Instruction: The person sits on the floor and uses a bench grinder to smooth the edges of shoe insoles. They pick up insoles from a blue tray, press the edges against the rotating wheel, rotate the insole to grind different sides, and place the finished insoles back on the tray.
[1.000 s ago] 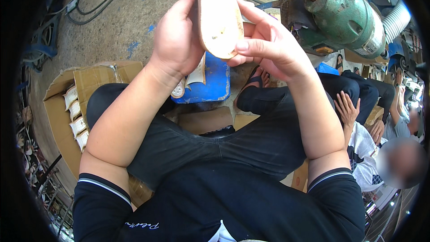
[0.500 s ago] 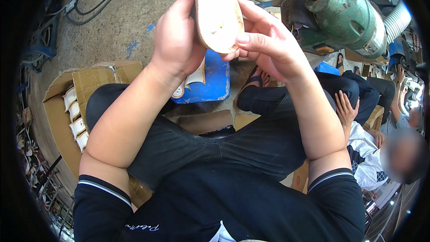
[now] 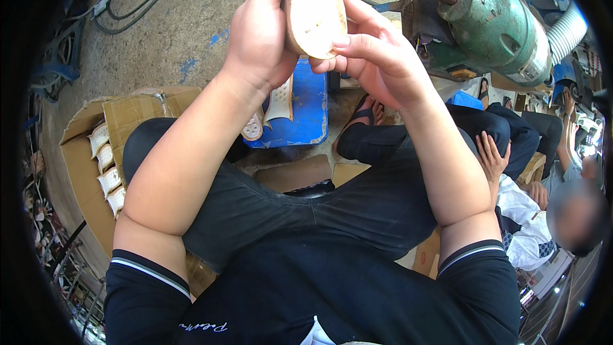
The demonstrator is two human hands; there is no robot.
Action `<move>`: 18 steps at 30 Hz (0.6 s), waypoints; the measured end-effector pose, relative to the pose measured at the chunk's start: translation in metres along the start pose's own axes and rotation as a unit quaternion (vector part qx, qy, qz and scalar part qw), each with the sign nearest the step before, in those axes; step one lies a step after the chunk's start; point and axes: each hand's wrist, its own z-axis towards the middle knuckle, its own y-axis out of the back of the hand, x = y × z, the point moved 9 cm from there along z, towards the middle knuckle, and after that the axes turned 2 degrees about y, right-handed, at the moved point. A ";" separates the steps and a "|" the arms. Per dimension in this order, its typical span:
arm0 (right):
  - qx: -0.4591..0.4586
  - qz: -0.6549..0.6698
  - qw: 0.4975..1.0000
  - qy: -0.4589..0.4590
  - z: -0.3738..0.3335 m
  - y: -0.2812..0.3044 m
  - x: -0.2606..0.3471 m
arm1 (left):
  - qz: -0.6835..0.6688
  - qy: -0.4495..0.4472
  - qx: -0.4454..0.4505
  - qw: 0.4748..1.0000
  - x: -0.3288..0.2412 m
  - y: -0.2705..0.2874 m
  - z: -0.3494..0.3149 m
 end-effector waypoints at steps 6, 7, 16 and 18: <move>0.015 0.028 0.999 0.019 0.009 0.001 0.001 | -0.019 0.008 0.058 0.998 -0.007 -0.011 0.004; 0.024 0.036 0.999 0.025 0.011 0.001 0.002 | -0.026 0.012 0.079 0.996 -0.007 -0.014 0.005; 0.038 0.112 0.992 0.047 0.036 0.018 -0.008 | -0.016 0.017 0.008 1.000 -0.007 0.009 0.044; 0.000 0.123 0.991 0.050 0.044 0.026 -0.013 | -0.022 0.013 -0.057 0.998 -0.009 0.020 0.055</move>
